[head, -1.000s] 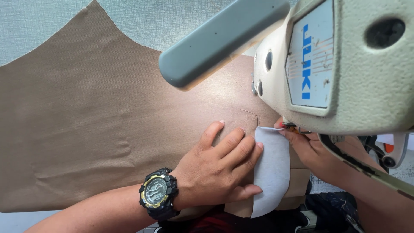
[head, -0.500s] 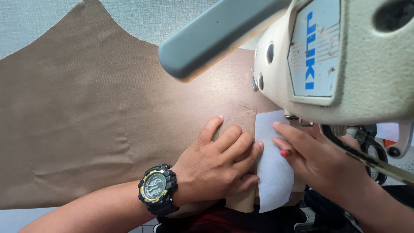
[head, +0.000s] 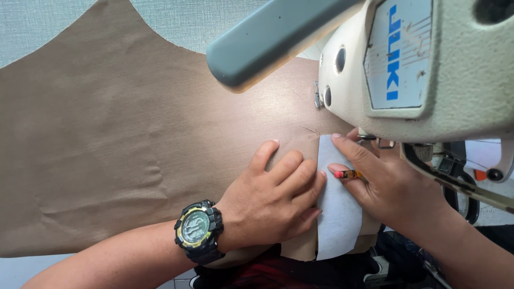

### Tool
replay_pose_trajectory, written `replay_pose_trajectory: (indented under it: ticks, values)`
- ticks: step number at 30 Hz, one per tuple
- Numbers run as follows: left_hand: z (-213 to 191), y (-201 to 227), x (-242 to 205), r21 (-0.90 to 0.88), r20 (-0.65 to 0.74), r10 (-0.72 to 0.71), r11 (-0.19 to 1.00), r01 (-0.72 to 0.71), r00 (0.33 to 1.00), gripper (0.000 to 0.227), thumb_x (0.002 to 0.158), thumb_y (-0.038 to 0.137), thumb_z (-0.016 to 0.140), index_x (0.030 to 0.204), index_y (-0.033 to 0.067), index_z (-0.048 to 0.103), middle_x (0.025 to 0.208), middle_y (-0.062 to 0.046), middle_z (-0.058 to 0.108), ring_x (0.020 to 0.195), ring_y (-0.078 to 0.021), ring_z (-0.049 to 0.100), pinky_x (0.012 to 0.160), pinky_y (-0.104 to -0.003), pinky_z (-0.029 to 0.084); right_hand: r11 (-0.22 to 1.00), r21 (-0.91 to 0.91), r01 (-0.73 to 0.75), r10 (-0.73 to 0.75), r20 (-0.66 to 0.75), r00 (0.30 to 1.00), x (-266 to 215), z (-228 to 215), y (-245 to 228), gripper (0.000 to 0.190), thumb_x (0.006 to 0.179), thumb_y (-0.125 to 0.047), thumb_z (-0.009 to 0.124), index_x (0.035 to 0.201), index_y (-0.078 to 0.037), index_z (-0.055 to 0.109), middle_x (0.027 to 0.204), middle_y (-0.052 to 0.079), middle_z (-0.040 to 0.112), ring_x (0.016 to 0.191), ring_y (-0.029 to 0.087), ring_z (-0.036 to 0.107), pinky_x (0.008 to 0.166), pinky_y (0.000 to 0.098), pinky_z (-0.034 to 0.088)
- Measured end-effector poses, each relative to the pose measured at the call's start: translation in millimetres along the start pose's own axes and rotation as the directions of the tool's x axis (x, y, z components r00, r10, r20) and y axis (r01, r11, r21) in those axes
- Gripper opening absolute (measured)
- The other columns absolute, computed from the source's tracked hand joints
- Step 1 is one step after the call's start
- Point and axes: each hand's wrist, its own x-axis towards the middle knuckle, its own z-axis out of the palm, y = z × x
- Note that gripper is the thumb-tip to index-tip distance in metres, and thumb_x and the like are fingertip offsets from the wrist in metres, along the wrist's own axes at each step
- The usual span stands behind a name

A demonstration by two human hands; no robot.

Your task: Preparing fabric by cutting interfacing material, marking the fabric with a pencil, and trimming the pieces at a sewing workstation.

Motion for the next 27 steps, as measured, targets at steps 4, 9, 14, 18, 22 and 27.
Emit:
replay_pose_trajectory:
  ticks: [4,9,14,18,22,27]
  values:
    - [3,3,-5,-0.021,0.006,0.039,0.999,-0.039,0.999,0.027,0.097,0.037,0.070,0.090,0.0124,0.077,0.134,-0.014,0.061,0.126,-0.0318,0.059,0.101,-0.056,0.045,0.990,0.080,-0.113,0.114,-0.014,0.993,3,0,3,0.045,0.098,-0.026,0.067,0.139,-0.007,0.066,0.131,0.017,0.071,0.122,0.034,0.066,0.112,0.0430,0.047]
    - [-1,2,-2,0.045,0.006,0.049,0.998,-0.049,0.999,0.036,0.097,0.037,0.065,0.114,0.0059,0.070,0.127,-0.013,0.064,0.118,-0.0301,0.062,0.098,-0.053,0.047,0.921,0.288,-0.262,0.233,0.132,0.963,1,12,11,0.027,0.092,-0.013,0.064,0.118,-0.012,0.070,0.119,0.008,0.072,0.111,0.027,0.065,0.107,0.0368,0.045]
    - [-2,4,-2,0.057,-0.016,0.054,0.997,-0.054,0.998,0.034,0.101,0.033,0.061,0.115,0.0033,0.069,0.125,-0.014,0.065,0.117,-0.0306,0.063,0.097,-0.052,0.048,0.944,0.300,-0.137,0.124,0.061,0.990,17,0,12,0.006,0.096,-0.011,0.064,0.098,-0.011,0.070,0.087,0.003,0.070,0.083,0.022,0.065,0.087,0.0365,0.048]
    - [0,3,-4,0.056,0.002,0.062,0.997,-0.062,0.998,0.038,0.099,0.037,0.064,0.117,0.0042,0.069,0.128,-0.014,0.065,0.119,-0.0312,0.063,0.096,-0.052,0.048,0.721,0.446,-0.530,0.372,0.395,0.840,13,7,19,0.013,0.101,-0.025,0.061,0.093,-0.016,0.066,0.084,-0.003,0.061,0.088,0.009,0.058,0.090,0.0232,0.040]
    - [1,3,-3,0.043,-0.002,0.067,0.997,-0.067,0.998,0.038,0.100,0.037,0.065,0.117,0.0036,0.069,0.128,-0.015,0.065,0.119,-0.0316,0.062,0.096,-0.052,0.047,0.755,0.465,-0.462,0.311,0.366,0.877,17,8,22,0.010,0.100,-0.023,0.062,0.094,-0.016,0.067,0.080,-0.003,0.067,0.082,0.008,0.064,0.087,0.0245,0.046]
    - [1,3,-3,0.062,0.014,0.060,0.996,-0.060,0.998,0.043,0.097,0.043,0.068,0.119,0.0055,0.069,0.130,-0.013,0.063,0.119,-0.0303,0.062,0.096,-0.052,0.047,0.734,0.567,-0.374,0.237,0.302,0.923,14,12,21,0.014,0.104,-0.019,0.059,0.092,-0.015,0.066,0.078,-0.004,0.057,0.081,0.008,0.054,0.082,0.0244,0.040]
